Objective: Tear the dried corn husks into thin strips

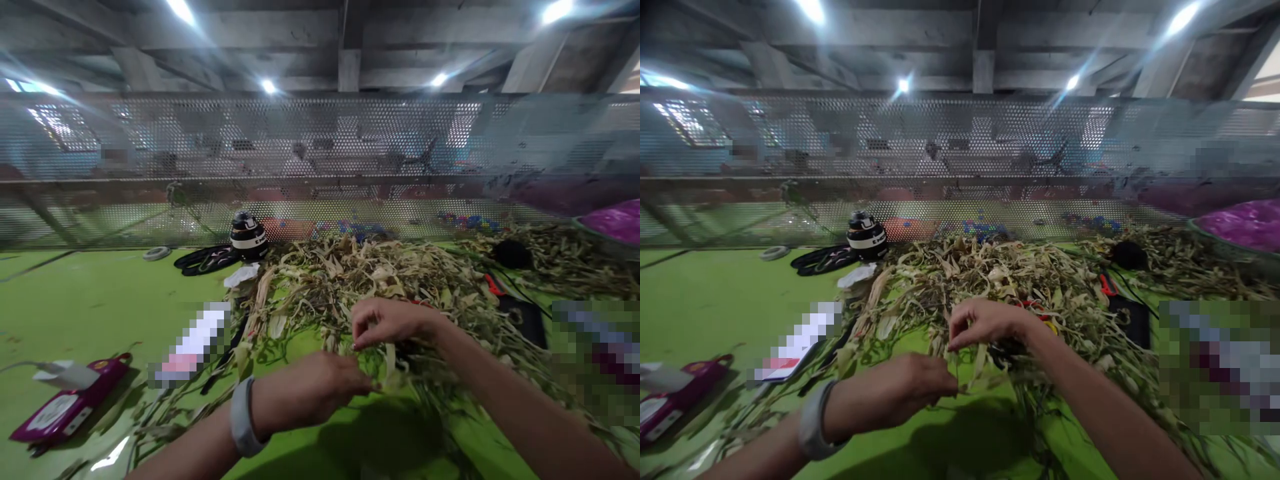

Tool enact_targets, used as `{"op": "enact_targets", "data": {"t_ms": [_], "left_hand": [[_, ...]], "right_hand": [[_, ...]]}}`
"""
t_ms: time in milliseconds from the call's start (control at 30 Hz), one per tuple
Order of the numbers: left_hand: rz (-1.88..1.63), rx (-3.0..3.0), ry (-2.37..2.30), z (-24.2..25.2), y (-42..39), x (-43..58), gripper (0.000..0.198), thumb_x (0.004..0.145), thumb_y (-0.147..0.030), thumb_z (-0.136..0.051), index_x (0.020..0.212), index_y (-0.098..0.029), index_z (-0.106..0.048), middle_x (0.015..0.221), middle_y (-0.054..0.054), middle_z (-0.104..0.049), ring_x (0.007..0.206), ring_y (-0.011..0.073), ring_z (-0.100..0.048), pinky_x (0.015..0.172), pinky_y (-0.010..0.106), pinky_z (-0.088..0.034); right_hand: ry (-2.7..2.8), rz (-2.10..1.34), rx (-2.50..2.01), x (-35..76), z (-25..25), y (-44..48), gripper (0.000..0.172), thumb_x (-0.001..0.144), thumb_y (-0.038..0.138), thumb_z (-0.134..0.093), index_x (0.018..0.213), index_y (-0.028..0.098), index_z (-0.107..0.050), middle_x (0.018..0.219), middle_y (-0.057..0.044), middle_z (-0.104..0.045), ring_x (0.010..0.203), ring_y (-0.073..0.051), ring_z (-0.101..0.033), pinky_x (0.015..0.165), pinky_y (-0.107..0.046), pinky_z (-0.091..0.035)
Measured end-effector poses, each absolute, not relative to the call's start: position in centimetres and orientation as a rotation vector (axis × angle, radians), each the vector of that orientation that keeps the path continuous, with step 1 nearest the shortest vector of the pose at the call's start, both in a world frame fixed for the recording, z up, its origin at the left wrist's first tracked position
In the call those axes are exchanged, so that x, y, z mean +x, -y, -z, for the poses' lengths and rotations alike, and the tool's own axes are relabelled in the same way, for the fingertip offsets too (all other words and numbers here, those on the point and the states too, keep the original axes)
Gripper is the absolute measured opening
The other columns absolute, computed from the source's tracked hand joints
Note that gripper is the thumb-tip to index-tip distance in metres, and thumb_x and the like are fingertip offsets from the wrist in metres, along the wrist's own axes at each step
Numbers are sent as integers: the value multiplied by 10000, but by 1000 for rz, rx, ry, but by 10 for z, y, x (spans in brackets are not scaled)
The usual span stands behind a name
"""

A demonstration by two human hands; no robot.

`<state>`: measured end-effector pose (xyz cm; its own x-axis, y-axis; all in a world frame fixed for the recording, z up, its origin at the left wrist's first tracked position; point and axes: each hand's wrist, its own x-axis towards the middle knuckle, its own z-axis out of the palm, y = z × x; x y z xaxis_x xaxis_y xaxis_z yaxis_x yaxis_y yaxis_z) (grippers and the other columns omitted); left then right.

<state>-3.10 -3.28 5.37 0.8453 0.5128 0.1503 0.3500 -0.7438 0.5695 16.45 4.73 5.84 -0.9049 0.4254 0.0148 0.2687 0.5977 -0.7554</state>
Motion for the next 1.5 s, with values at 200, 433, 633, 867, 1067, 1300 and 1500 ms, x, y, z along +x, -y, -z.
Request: {"op": "enact_targets", "data": {"t_ms": [200,433,633,867,1067,1300,1500], "left_hand": [[-833,1730,-913,-52,19,-33,270,887,-341,-386,860,-151,-576,730,35,-615,640,127,-584,563,218,-457],[-979,1520,-1187,-22,0,-35,274,777,-406,-531,751,-149,-622,688,-5,-550,647,125,-477,574,218,-382],[-984,1138,-1053,-25,5,-23,283,689,-406,-637,741,-128,-634,627,-14,-529,565,87,-404,537,201,-321],[-1109,1127,-1086,-22,8,-14,193,710,-330,-614,715,-140,-648,684,-2,-601,676,116,-487,628,214,-368],[-1147,1192,-1131,-12,11,-7,178,736,-304,-571,751,-147,-654,715,5,-624,721,138,-525,684,234,-405],[-1178,1255,-1160,-12,13,-5,234,745,-342,-558,801,-141,-664,741,28,-651,744,160,-552,688,241,-428],[-1181,1550,-1295,-4,12,-7,253,798,-342,-497,806,-136,-643,756,51,-625,700,159,-535,629,245,-421]], "right_hand": [[1645,-1865,-680,157,-7,-28,386,633,523,-683,673,162,-551,657,20,-531,656,-123,-514,664,-268,-408],[1856,-1007,-880,146,-11,5,220,784,367,-591,676,175,-577,731,-25,-532,719,-154,-498,660,-275,-395],[1548,-1306,-758,144,-14,4,277,790,383,-574,627,184,-473,799,-34,-585,571,-113,-511,540,-252,-427],[1737,-1188,-1034,138,-5,2,272,780,437,-582,771,173,-517,636,15,-531,556,-108,-473,519,-224,-377],[1947,-1015,-1003,136,-1,2,249,852,394,-489,852,153,-552,666,14,-511,593,-103,-428,550,-223,-344],[1726,-1238,-1017,137,-1,5,214,829,361,-480,716,179,-469,511,73,-370,437,-68,-334,417,-185,-294],[1364,-1545,-975,139,-3,2,235,736,378,-537,643,188,-434,367,111,-377,277,-31,-268,288,-144,-235]]}}
